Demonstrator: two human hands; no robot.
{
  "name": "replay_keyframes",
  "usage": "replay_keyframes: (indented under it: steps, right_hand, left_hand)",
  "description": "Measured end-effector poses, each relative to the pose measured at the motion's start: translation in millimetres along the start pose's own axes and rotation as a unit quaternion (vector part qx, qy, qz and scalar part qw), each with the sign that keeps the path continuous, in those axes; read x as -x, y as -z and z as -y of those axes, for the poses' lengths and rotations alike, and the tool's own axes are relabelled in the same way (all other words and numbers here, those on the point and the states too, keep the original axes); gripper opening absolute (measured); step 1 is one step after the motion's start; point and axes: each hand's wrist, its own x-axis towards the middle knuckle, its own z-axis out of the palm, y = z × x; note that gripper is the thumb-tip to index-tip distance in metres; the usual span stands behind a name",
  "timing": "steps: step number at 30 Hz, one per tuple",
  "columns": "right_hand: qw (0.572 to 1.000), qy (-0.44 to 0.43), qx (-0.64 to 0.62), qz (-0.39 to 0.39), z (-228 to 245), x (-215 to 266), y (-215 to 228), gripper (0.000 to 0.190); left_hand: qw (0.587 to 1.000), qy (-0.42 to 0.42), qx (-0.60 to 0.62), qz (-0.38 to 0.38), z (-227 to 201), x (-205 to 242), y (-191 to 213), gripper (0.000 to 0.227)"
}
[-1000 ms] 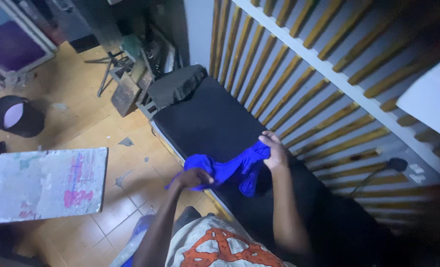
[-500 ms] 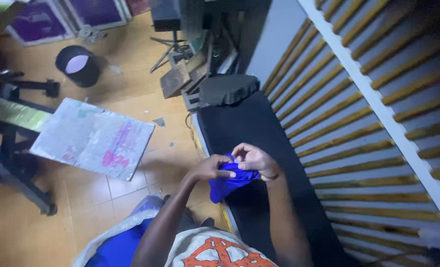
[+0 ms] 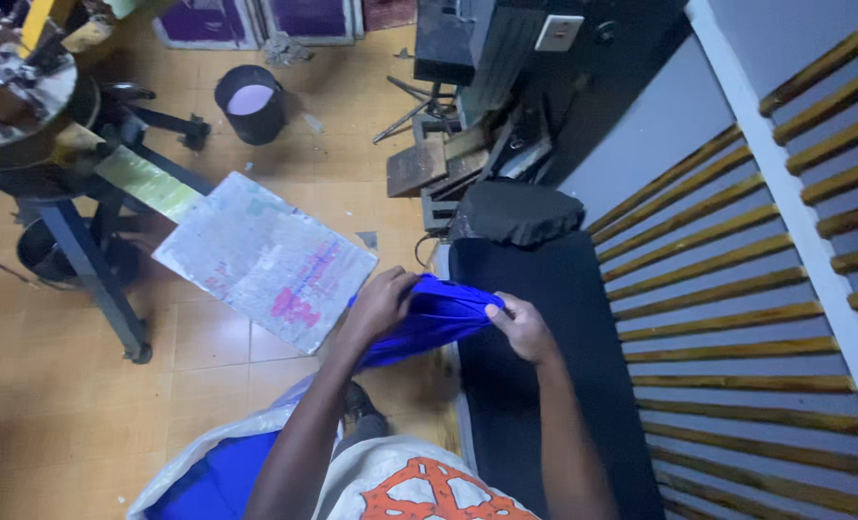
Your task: The person folds a blue t-shirt and places it into a white sack. Then the person folds two black t-shirts and places them on a nearby bench. The person handles the shirts by hand, smoothing and aligning them before folding.
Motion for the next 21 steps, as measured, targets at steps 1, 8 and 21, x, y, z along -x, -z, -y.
replay_keyframes:
  steps: [1,8,21]
  right_hand:
    - [1.000,0.002,-0.001,0.000,9,-7,-3,0.030]
    - [0.978,0.028,-0.209,-0.003,18,-58,-6,0.027]
    - [0.999,0.028,0.033,-0.020,122,-117,54,0.025]
  left_hand:
    - [1.000,0.000,-0.002,-0.001,9,0,-2,0.020]
    - [0.972,-0.056,0.222,0.041,17,-13,10,0.022]
    - [0.926,-0.060,0.370,0.043,94,-104,-8,0.042]
